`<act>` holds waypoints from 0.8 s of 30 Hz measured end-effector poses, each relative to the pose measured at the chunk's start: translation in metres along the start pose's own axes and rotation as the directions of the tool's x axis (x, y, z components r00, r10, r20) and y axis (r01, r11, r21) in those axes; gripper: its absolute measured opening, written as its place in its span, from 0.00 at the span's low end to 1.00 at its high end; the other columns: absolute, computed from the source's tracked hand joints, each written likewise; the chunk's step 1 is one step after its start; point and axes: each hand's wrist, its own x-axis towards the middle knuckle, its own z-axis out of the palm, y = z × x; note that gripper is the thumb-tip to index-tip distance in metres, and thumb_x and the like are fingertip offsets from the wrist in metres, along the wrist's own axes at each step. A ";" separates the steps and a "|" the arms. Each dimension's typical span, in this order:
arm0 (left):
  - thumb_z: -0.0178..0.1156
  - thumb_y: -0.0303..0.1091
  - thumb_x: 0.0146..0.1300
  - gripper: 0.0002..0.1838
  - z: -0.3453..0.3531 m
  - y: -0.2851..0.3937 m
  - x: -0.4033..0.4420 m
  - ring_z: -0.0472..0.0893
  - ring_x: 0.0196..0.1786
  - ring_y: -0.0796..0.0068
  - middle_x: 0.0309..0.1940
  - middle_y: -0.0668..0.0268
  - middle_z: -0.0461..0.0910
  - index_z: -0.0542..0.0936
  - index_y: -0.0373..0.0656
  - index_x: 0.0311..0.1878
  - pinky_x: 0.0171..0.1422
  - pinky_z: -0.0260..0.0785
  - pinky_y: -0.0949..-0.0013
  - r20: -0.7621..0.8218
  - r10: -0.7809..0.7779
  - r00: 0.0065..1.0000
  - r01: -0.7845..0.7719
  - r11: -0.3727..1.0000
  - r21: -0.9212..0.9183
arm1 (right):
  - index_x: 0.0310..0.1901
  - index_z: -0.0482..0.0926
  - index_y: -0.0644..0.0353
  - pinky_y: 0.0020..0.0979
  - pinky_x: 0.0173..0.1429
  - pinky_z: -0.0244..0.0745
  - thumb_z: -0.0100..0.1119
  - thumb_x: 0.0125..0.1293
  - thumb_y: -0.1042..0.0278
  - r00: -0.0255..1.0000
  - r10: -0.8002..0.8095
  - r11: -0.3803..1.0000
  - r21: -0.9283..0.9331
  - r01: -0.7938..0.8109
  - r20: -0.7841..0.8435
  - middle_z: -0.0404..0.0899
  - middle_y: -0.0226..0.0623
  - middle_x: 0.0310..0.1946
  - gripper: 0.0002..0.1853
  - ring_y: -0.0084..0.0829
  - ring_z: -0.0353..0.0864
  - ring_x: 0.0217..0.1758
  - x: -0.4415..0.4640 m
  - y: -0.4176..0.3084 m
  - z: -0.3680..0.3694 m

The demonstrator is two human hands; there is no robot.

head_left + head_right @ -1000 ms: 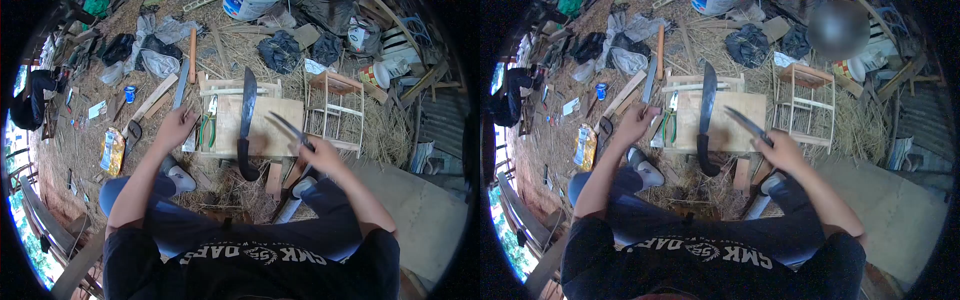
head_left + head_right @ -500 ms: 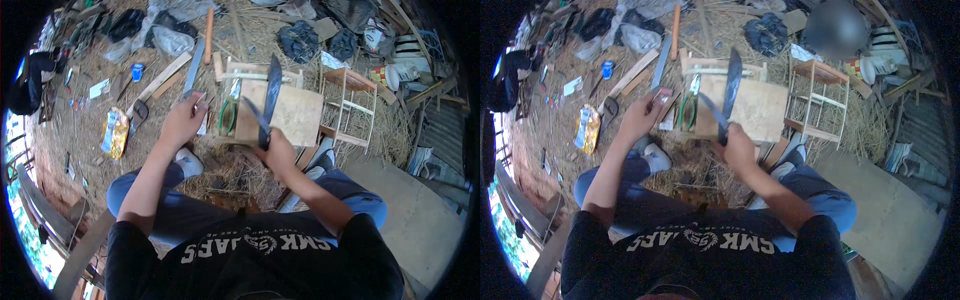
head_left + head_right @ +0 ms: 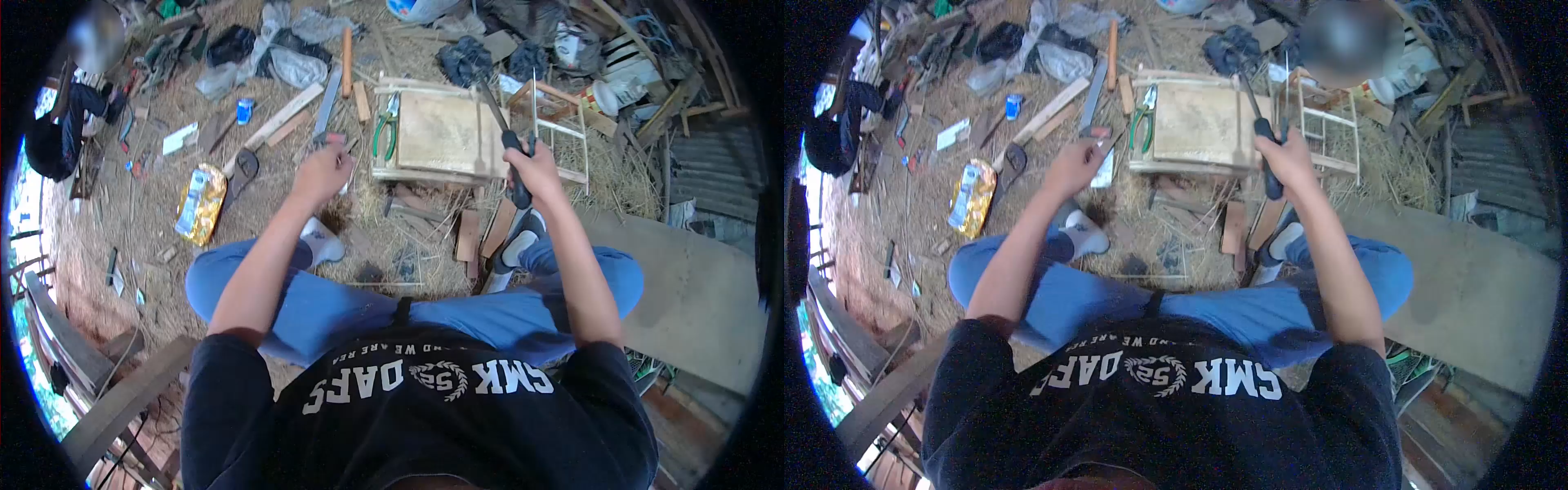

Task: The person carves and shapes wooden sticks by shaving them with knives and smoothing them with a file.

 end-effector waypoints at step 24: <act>0.69 0.27 0.58 0.10 0.059 0.004 0.215 0.82 0.44 0.42 0.36 0.49 0.80 0.76 0.36 0.38 0.48 0.75 0.49 -0.060 0.194 0.979 -0.190 0.980 0.065 | 0.46 0.76 0.67 0.37 0.50 0.76 0.72 0.58 0.61 0.977 -0.111 0.958 -0.242 0.153 0.181 0.80 0.42 0.37 0.22 0.33 0.78 0.41 0.087 0.025 -0.063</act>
